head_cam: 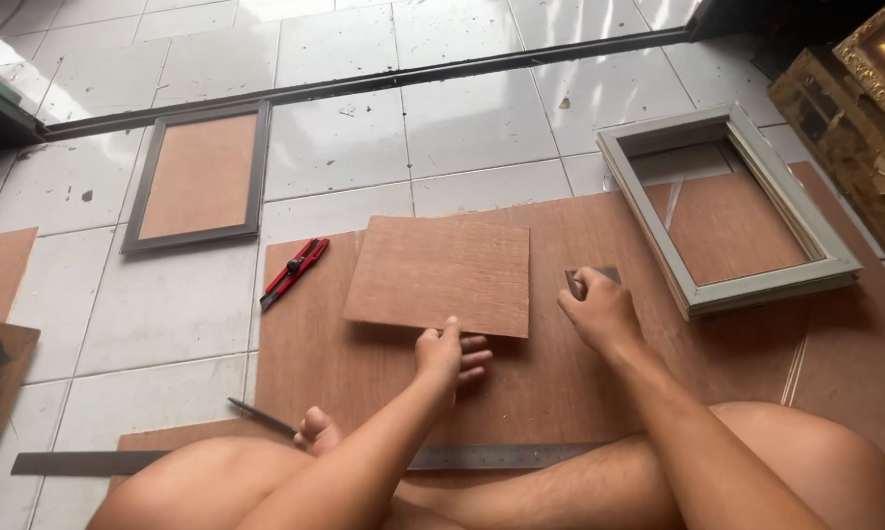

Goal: A person fits a wooden panel into a frame and then sands the surface of the panel using a piece of sandpaper while sitting on the floor.

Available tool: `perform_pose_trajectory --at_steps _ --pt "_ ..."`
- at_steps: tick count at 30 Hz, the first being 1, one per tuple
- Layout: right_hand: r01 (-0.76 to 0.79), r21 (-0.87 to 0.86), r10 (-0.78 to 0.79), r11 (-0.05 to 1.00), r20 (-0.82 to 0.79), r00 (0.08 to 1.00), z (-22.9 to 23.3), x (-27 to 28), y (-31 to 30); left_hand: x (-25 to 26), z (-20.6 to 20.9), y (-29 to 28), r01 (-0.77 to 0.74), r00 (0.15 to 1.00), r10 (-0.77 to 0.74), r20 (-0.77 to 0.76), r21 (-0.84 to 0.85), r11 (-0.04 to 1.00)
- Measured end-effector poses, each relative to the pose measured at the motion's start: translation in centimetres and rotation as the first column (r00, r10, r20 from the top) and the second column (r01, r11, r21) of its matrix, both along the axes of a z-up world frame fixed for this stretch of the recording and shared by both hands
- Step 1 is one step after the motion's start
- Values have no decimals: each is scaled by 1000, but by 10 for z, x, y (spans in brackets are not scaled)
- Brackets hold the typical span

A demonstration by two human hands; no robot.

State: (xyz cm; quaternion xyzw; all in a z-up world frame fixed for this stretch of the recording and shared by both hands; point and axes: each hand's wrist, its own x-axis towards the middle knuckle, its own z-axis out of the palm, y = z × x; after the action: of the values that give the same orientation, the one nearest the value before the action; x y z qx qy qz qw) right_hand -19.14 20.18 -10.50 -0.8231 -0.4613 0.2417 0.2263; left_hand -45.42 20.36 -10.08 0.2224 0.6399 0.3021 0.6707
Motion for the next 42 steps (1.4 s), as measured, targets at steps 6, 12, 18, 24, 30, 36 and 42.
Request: perform_pose_trajectory --at_steps 6,12,18,24,30,36,42 --pt "-133 256 116 957 82 990 12 -15 27 22 -14 -12 406 904 -359 -234 202 891" --pt "-301 407 220 862 235 947 11 -33 33 2 45 27 973 215 -156 -964 197 123" --pt "-297 377 207 877 262 943 26 -35 29 -6 63 24 966 -150 -307 -940 -206 157" --pt "-429 380 202 819 509 837 -6 -33 18 -1 41 28 942 -241 -266 -933 -291 167" --pt "-497 26 371 867 632 681 -15 -40 1 -21 22 37 907 -301 -192 -934 -342 244" --pt "-586 -188 558 788 621 550 -33 -50 -14 -37 38 25 909 -147 -382 -913 -277 312" --pt "-588 -335 656 736 563 502 -20 -78 -14 -32 36 27 911 -169 -377 -911 -290 292"
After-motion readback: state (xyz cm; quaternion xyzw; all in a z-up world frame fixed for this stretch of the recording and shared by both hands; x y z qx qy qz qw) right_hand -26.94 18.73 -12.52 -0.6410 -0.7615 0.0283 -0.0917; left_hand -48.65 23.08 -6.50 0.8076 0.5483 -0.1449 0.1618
